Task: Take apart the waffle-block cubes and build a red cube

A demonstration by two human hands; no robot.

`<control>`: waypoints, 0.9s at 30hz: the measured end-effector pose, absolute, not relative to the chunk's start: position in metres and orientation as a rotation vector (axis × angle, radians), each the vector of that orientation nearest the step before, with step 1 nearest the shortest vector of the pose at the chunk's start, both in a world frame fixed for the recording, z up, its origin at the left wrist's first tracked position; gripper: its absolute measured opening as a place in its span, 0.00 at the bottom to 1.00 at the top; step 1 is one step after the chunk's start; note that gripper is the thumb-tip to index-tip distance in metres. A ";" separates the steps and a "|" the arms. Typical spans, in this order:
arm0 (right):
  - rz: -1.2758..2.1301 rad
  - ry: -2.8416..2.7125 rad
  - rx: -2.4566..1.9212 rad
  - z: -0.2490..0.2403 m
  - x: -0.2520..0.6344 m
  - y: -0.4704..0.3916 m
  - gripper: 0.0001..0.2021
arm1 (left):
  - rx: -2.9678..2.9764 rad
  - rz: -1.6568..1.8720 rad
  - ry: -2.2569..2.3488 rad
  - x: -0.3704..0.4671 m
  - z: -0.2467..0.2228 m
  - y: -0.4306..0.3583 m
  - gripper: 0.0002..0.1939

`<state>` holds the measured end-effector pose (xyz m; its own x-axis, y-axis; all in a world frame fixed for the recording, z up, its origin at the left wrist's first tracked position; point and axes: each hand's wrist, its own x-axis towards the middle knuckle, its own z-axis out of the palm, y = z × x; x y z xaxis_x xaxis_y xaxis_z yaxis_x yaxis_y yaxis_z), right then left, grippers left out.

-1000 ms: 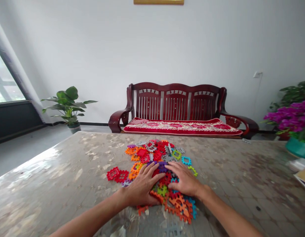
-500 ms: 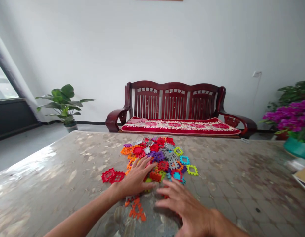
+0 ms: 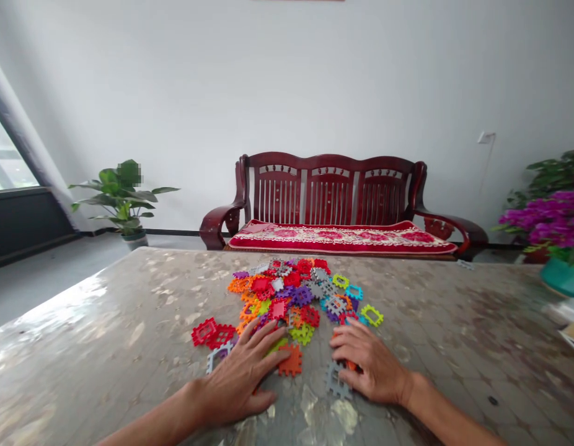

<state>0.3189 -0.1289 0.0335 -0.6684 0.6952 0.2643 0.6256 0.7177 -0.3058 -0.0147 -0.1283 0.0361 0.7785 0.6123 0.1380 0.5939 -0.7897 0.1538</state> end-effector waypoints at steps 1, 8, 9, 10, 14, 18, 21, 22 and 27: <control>0.231 -2.545 -1.043 0.032 0.325 -0.125 0.09 | 2.888 0.302 0.987 -0.019 0.035 -0.127 0.37; -0.002 -2.260 -1.244 0.010 0.363 -0.095 0.09 | 3.056 0.437 1.054 -0.047 0.032 -0.100 0.18; -0.032 -2.222 -1.285 0.008 0.365 -0.092 0.10 | 3.068 0.461 1.072 -0.049 0.032 -0.095 0.18; -0.066 -2.190 -1.326 0.006 0.366 -0.089 0.10 | 3.078 0.485 1.092 -0.051 0.032 -0.090 0.17; -0.249 -2.100 -1.517 0.006 0.359 -0.081 0.16 | 3.109 0.586 1.202 -0.047 0.031 -0.074 0.17; -0.254 -2.107 -1.700 0.007 0.350 -0.073 0.27 | 3.093 0.660 1.306 -0.038 0.027 -0.068 0.20; -0.145 -2.134 -1.725 0.009 0.349 -0.067 0.24 | 3.032 0.723 1.388 -0.038 0.025 -0.062 0.18; -0.118 -2.133 -1.713 0.010 0.349 -0.066 0.22 | 2.982 0.751 1.465 -0.039 0.024 -0.060 0.17; -0.099 -2.061 -1.667 0.013 0.359 -0.057 0.19 | 2.522 0.696 2.059 -0.056 0.025 -0.045 0.20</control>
